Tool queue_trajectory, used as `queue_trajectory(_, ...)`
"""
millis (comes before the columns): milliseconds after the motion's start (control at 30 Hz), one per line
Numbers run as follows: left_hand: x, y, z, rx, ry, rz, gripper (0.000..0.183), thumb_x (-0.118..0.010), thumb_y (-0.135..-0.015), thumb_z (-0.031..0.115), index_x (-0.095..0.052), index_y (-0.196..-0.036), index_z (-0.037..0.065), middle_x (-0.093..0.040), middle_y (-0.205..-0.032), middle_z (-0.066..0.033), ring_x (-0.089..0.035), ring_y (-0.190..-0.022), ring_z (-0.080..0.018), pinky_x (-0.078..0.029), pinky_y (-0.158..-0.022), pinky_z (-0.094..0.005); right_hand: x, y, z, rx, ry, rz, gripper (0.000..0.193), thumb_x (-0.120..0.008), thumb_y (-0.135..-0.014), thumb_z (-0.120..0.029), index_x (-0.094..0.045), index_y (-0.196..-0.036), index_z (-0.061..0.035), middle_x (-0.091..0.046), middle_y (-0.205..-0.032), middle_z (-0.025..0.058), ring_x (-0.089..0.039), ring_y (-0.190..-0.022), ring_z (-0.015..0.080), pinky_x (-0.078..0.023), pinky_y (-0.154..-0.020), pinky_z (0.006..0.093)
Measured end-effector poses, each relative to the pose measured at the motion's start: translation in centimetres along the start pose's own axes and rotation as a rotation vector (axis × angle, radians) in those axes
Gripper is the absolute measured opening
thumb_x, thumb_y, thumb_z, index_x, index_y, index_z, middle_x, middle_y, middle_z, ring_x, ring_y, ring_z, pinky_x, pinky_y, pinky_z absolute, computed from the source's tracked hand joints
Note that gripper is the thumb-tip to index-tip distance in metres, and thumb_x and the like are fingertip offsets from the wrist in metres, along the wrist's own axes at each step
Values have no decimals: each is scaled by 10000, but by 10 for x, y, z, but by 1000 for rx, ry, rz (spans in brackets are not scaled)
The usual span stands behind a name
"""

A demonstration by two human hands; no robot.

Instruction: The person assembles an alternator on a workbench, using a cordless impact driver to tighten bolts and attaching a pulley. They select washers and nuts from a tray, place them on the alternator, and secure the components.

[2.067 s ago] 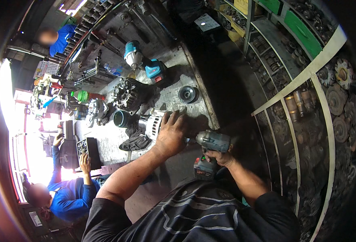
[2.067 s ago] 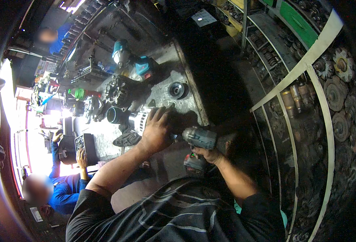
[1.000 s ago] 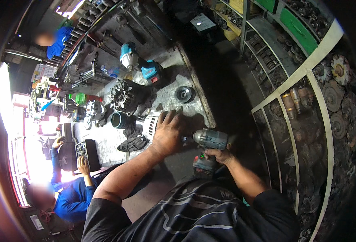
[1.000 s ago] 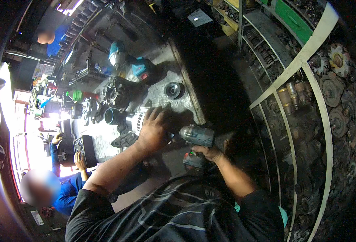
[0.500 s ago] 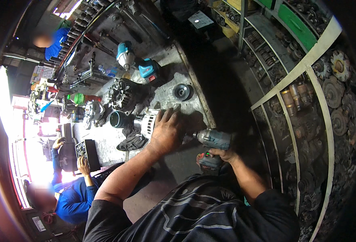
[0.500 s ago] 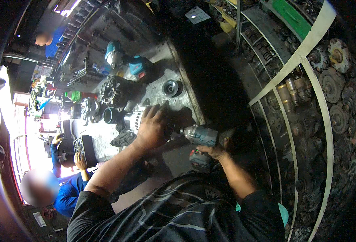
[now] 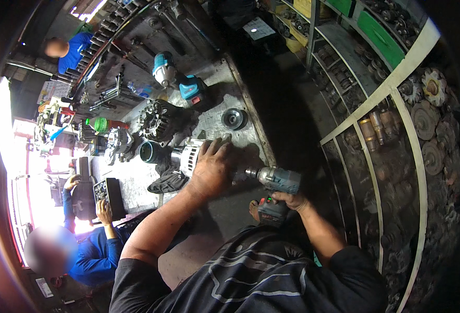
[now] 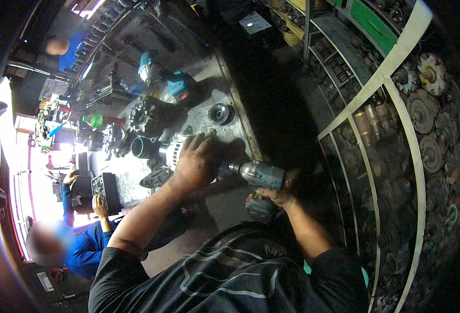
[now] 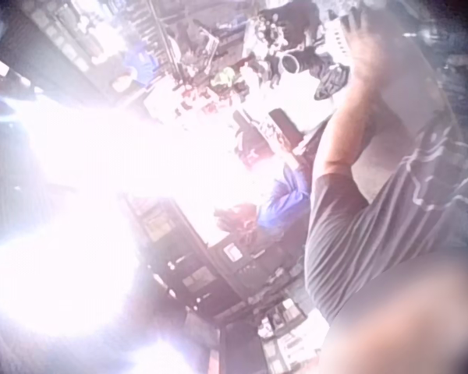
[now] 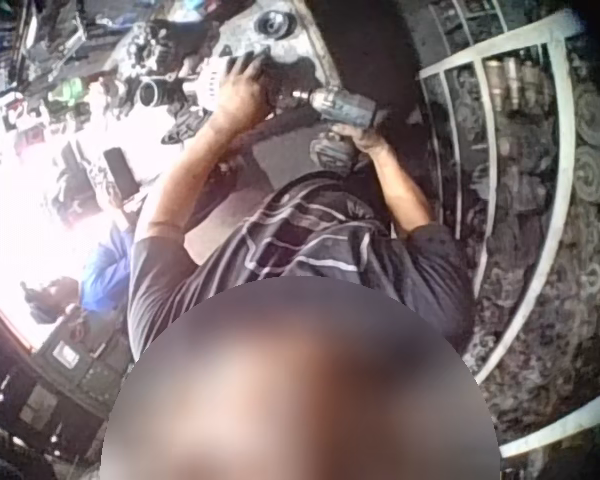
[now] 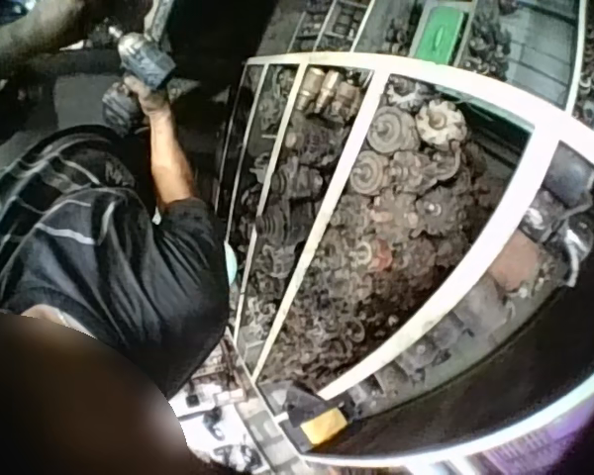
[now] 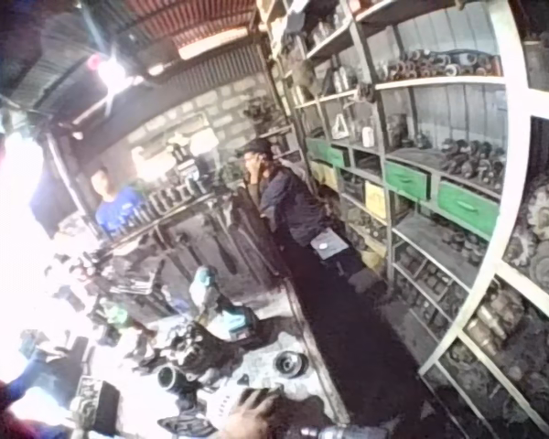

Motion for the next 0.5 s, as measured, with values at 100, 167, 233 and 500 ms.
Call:
queue_trajectory(100,-6,0,1,29,-69,23,593,-751,-868,231,-668,-1451,160,-554,-1538,-194,-452,-1469,-433,-319,-1234,-648,9,4,8,-74,25,20,576,-930,-793,-124,-680,-1309,-61,-751,-1137,63,-725,-989,186,-633,-863,354)
queue_trajectory(167,-9,2,1,46,-82,27,580,-747,-870,222,-675,-1443,163,-559,-1536,-190,-454,-1469,-429,-322,-1231,-649,10,5,11,-88,-7,17,577,-937,-787,-122,-679,-1299,-62,-745,-1127,58,-725,-983,183,-632,-872,356)
queue_trajectory(233,-9,3,0,42,-44,18,581,-754,-865,223,-678,-1437,161,-557,-1541,-185,-450,-1473,-428,-323,-1228,-652,9,5,9,-38,47,25,557,-930,-792,-108,-681,-1289,-65,-741,-1121,54,-721,-958,174,-631,-850,351)
queue_trajectory(500,-6,3,1,20,-104,-23,609,-770,-852,230,-666,-1445,139,-550,-1553,-171,-424,-1499,-440,-317,-1222,-704,-1,6,11,-77,50,-48,547,-892,-822,-116,-666,-1318,-81,-727,-1148,46,-703,-984,176,-614,-873,363)
Point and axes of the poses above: each hand's wrist, its own y-axis away from the middle knuckle, its own x-axis out of the back of the hand, z = x × y, the point moved 6 cm from there along -y, towards the middle knuckle
